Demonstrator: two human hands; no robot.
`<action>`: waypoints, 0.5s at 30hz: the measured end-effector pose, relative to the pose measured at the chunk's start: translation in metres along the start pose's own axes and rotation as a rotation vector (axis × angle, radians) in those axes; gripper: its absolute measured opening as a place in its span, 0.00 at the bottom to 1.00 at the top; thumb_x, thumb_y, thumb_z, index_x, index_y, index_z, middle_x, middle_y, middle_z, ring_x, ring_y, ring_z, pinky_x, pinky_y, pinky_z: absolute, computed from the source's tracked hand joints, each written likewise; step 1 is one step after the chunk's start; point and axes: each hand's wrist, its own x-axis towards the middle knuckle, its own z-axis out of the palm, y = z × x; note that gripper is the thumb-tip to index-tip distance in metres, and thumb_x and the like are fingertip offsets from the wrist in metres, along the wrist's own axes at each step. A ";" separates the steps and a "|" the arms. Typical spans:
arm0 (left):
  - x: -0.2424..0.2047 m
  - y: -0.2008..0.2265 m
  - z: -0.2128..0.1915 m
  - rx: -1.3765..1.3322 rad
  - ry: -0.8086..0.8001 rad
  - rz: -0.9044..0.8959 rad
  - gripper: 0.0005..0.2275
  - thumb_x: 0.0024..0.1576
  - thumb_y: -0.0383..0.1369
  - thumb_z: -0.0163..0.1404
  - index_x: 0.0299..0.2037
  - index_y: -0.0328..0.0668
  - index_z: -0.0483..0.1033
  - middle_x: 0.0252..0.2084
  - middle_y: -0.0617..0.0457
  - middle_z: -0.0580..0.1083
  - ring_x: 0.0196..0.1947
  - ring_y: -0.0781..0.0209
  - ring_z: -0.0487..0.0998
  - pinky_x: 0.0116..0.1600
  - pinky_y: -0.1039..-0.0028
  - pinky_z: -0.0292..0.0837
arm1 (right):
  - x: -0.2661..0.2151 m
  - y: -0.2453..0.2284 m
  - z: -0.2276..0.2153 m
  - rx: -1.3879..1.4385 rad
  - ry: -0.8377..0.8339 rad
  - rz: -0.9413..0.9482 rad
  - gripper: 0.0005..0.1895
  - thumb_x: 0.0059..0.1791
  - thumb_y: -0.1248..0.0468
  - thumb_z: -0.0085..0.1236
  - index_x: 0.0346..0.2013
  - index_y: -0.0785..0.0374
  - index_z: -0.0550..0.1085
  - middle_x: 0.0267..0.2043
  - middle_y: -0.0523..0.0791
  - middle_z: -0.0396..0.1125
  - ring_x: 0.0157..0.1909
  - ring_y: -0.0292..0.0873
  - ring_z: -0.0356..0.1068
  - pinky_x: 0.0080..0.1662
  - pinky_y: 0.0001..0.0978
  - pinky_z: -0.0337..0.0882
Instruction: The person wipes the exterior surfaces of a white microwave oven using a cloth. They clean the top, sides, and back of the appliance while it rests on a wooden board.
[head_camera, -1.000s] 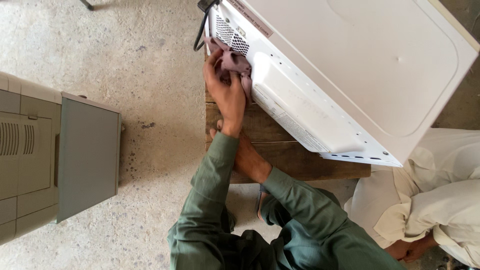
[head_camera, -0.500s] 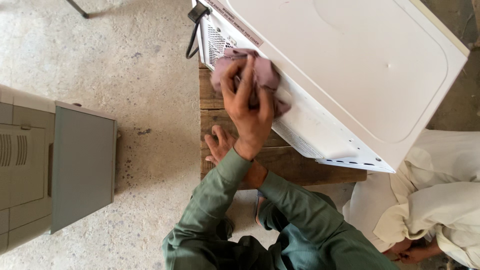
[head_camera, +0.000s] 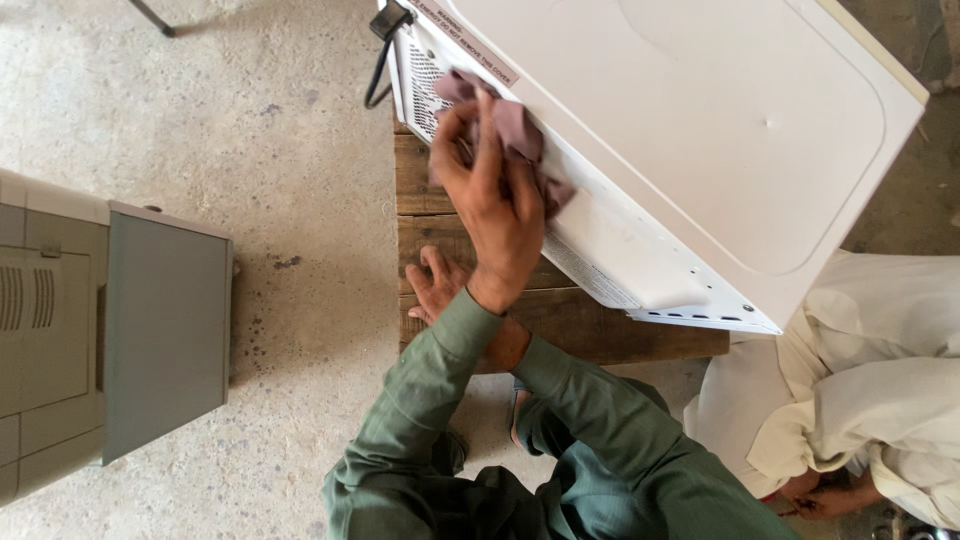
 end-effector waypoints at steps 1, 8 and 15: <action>0.009 -0.003 0.003 0.000 0.008 -0.042 0.22 0.70 0.26 0.43 0.74 0.48 0.62 0.63 0.43 0.62 0.65 0.49 0.66 0.70 0.57 0.71 | -0.001 0.002 0.000 -0.019 0.052 -0.029 0.33 0.51 0.51 0.57 0.65 0.68 0.63 0.67 0.58 0.54 0.65 0.57 0.64 0.64 0.51 0.68; 0.043 -0.014 -0.001 0.003 0.006 -0.092 0.21 0.71 0.27 0.44 0.75 0.50 0.62 0.59 0.46 0.60 0.59 0.53 0.67 0.63 0.64 0.72 | -0.011 -0.002 -0.011 -0.081 0.297 -0.167 0.32 0.52 0.53 0.57 0.66 0.66 0.63 0.69 0.55 0.53 0.66 0.58 0.65 0.66 0.53 0.68; 0.019 -0.006 0.000 0.084 -0.035 -0.062 0.23 0.68 0.27 0.45 0.75 0.47 0.63 0.61 0.44 0.60 0.61 0.51 0.65 0.64 0.60 0.70 | -0.007 -0.003 -0.011 0.006 0.073 -0.085 0.35 0.50 0.51 0.56 0.65 0.70 0.64 0.67 0.60 0.53 0.64 0.60 0.63 0.63 0.53 0.67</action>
